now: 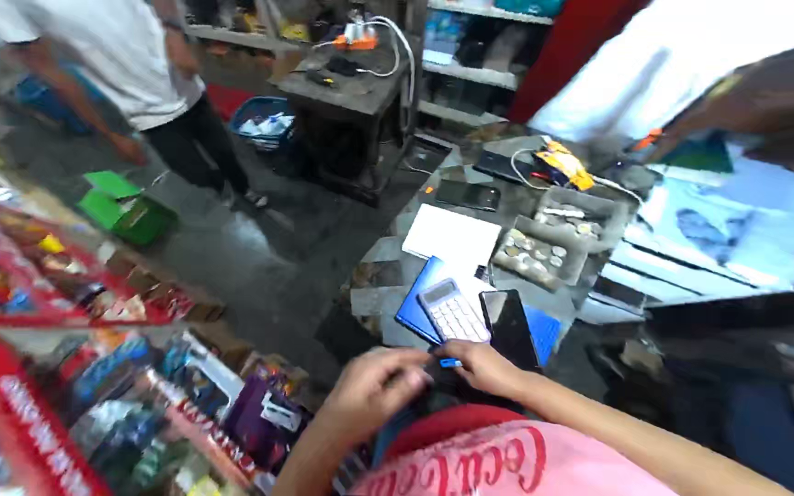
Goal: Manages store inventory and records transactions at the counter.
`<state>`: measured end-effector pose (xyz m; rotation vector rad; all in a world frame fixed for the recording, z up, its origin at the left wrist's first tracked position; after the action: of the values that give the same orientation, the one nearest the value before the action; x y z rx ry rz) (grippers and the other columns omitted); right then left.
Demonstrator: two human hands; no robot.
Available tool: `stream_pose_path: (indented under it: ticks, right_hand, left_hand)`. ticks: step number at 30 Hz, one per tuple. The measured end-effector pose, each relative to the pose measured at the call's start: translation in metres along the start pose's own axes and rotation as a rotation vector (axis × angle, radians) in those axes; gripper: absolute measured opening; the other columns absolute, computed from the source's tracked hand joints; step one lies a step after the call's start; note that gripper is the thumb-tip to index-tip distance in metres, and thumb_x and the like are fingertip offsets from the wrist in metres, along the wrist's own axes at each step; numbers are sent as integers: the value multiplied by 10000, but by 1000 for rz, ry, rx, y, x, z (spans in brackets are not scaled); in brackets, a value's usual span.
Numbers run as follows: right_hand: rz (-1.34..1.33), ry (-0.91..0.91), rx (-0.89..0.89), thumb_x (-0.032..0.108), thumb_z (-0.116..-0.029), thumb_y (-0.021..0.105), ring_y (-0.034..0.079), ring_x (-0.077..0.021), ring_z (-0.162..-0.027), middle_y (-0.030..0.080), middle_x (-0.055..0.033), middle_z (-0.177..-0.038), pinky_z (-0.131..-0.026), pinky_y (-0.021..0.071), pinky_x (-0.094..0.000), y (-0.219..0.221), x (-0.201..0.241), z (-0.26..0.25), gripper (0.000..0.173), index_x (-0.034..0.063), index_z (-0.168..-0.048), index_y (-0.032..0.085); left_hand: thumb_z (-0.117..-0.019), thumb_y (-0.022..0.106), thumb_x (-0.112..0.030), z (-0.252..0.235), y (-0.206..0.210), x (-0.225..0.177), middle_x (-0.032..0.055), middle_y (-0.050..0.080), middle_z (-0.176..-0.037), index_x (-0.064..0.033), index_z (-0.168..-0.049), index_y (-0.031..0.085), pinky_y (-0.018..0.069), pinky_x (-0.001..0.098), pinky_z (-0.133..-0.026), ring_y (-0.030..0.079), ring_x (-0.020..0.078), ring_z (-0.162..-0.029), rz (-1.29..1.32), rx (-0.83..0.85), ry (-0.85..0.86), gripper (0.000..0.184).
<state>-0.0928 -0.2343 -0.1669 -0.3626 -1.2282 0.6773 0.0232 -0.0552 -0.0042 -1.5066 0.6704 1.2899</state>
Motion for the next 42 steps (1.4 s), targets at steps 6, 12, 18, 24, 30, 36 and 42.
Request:
stream_pose_path:
  ticks: [6, 12, 18, 24, 30, 36, 42]
  right_hand:
    - [-13, 73, -4, 35, -953, 610, 656, -401, -1168, 688, -227, -1231, -1019, 498, -590, 25, 37, -14, 321, 14, -1264, 688]
    - [-11, 343, -273, 20, -937, 580, 628, -408, -1213, 662, -218, -1294, -1022, 483, -626, -11, 17, 12, 355, 40, -1274, 691]
    - [-50, 933, -556, 448, -1011, 596, 611, -479, -1182, 477, -284, -1478, -964, 496, -644, -74, -63, 99, 597, 15, -1420, 555]
    - [-41, 1017, -384, 546, -788, 821, 561, -505, -1238, 396, -307, -1521, -948, 507, -644, -39, -57, 81, 1177, 1, -1614, 182]
    - [-4, 1043, -439, 448, -850, 769, 530, -473, -1300, 439, -301, -1478, -953, 526, -584, -30, -62, 76, 1088, -26, -1609, 152]
    - [65, 933, -403, 395, -806, 799, 535, -469, -1298, 457, -314, -1457, -968, 519, -583, -44, -66, 66, 1075, -51, -1589, 213]
    - [-187, 781, -444, 417, -752, 848, 596, -503, -1198, 579, -338, -1322, -970, 473, -689, -79, -78, 25, 920, -49, -1452, 475]
  left_hand:
    - [-1060, 523, -365, 44, 13, 210, 254, 601, -1379, 8, -1436, 531, 424, 558, -1125, 577, 389, -1298, -186, 325, -771, 530]
    - [-1055, 530, -191, 33, 66, 226, 217, 684, -1254, 3, -1264, 674, 463, 513, -1086, 637, 335, -1214, -147, 598, -489, 320]
    - [-1037, 559, -152, -71, 34, 179, 196, 695, -1175, 52, -1265, 633, 549, 415, -963, 693, 241, -1040, 2, 80, -408, 315]
    - [-987, 651, -156, -126, 56, 164, 262, 440, -1514, 13, -1550, 323, 549, 396, -985, 647, 278, -1172, 38, 33, -466, 673]
    - [-958, 709, -162, -153, 78, 167, 289, 526, -1412, 35, -1561, 247, 550, 421, -958, 639, 301, -1160, 140, -104, -555, 785]
    - [-983, 679, -164, -166, 84, 151, 234, 653, -1169, 46, -1357, 535, 573, 416, -850, 677, 262, -962, 123, -101, -650, 452]
    - [-1040, 597, -212, -186, 17, 158, 224, 649, -1175, 17, -1377, 512, 564, 414, -804, 661, 255, -930, 473, -359, -603, 416]
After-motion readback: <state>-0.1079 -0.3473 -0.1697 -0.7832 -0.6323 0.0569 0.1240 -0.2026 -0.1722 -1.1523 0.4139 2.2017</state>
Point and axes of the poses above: each hand's wrist, its own z-axis away from the middle knuckle, its own y-axis out of the palm, x = y × z, the point moved 6 cm from there along -z, towards the middle knuckle
